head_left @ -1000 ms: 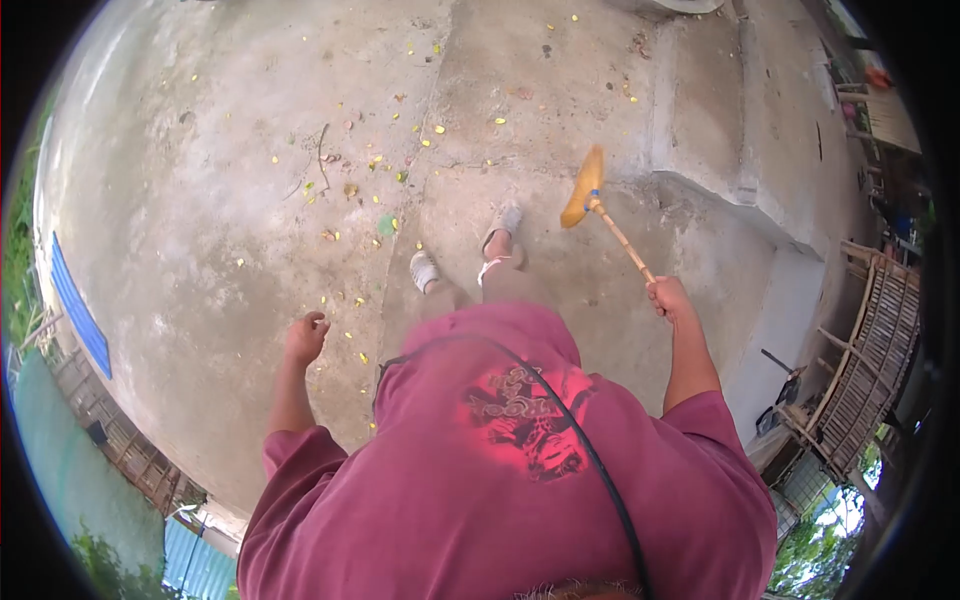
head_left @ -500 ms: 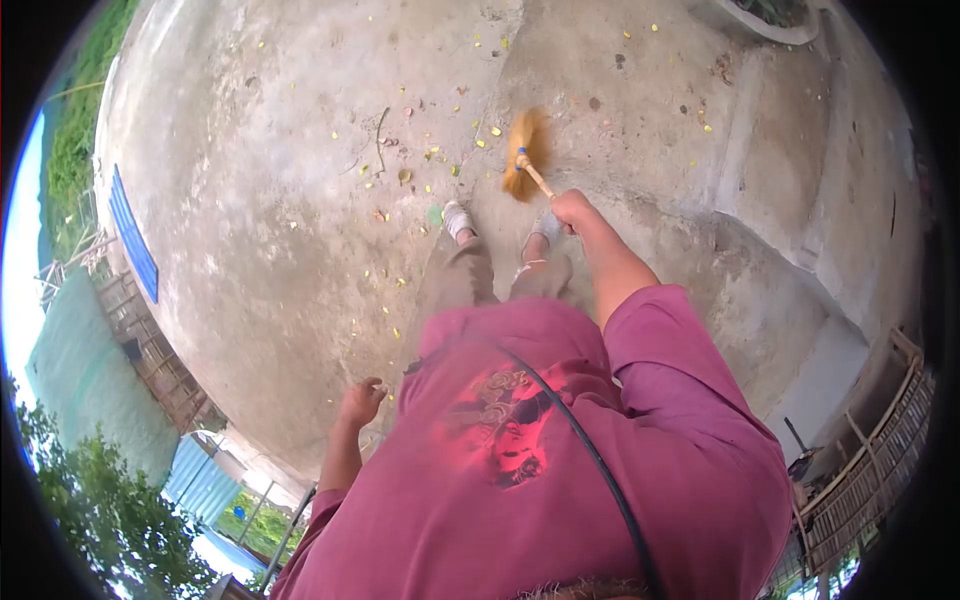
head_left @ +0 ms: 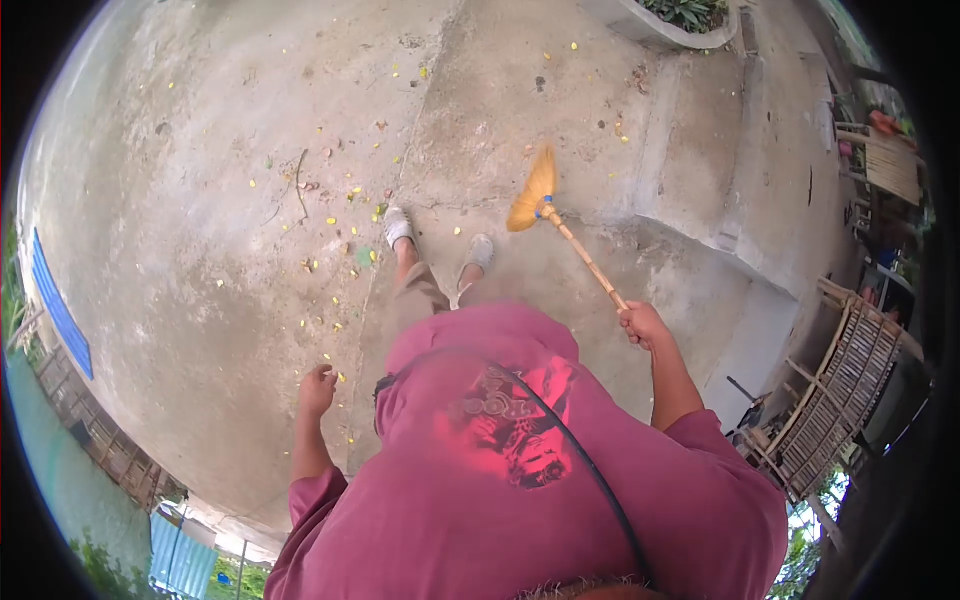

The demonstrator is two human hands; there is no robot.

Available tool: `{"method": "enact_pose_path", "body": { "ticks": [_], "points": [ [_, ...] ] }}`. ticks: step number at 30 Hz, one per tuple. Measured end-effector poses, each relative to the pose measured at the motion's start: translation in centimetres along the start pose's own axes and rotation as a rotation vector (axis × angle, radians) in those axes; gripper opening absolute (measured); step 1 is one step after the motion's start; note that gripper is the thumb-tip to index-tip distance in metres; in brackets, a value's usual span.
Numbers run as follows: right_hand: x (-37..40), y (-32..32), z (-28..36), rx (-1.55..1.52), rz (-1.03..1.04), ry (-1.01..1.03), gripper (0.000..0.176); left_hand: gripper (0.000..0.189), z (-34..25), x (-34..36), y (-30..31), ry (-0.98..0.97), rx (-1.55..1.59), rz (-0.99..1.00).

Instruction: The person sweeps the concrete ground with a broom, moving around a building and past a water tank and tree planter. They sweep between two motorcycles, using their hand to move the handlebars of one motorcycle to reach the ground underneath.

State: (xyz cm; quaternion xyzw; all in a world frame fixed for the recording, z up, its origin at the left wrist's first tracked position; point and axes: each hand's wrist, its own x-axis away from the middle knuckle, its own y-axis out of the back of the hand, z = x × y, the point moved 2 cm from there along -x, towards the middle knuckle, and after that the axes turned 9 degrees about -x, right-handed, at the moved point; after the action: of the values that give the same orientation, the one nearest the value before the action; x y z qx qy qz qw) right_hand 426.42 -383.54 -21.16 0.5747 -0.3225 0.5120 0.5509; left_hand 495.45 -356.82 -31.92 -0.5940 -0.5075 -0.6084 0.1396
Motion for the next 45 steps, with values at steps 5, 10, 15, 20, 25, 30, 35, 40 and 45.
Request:
{"method": "enact_pose_path", "body": {
  "ticks": [5,10,15,20,25,30,35,40,45],
  "points": [
    [-6.0,10.0,-3.9,0.011,-0.405,-0.111,0.008,0.039,-0.8,-3.7,6.6,-0.030,-0.152,0.024],
    [-14.8,14.4,-1.1,0.230,-0.461,-0.038,0.022,0.039,-9.2,-4.1,15.3,-0.098,-0.315,-0.081],
    [-23.1,9.2,6.2,0.127,-0.243,0.112,0.029,0.036,-20.8,-0.8,18.3,-0.140,-0.365,-0.240],
    [-21.0,0.6,12.1,-0.024,0.056,0.207,0.012,0.036,-32.3,-0.1,11.1,-0.249,-0.586,-0.032],
    [-16.9,6.7,11.3,-0.271,0.353,0.224,0.018,0.034,-41.9,-0.9,4.6,-0.460,-0.600,-0.003],
    [-9.6,20.7,8.8,-0.217,0.152,0.191,0.024,0.041,-44.2,-0.6,4.4,-0.305,-0.531,-0.003],
    [-12.9,28.8,11.7,0.194,-0.296,0.221,0.021,0.039,-36.7,-2.9,4.2,-0.094,-0.417,0.048],
    [-28.3,25.5,20.7,0.160,-0.370,0.124,0.021,0.041,-35.7,-8.2,4.9,-0.064,-0.642,0.205],
    [-28.9,15.4,32.6,0.118,-0.143,0.203,0.014,0.039,-52.9,-10.8,12.0,-0.195,-0.409,-0.009]
  ]
}}
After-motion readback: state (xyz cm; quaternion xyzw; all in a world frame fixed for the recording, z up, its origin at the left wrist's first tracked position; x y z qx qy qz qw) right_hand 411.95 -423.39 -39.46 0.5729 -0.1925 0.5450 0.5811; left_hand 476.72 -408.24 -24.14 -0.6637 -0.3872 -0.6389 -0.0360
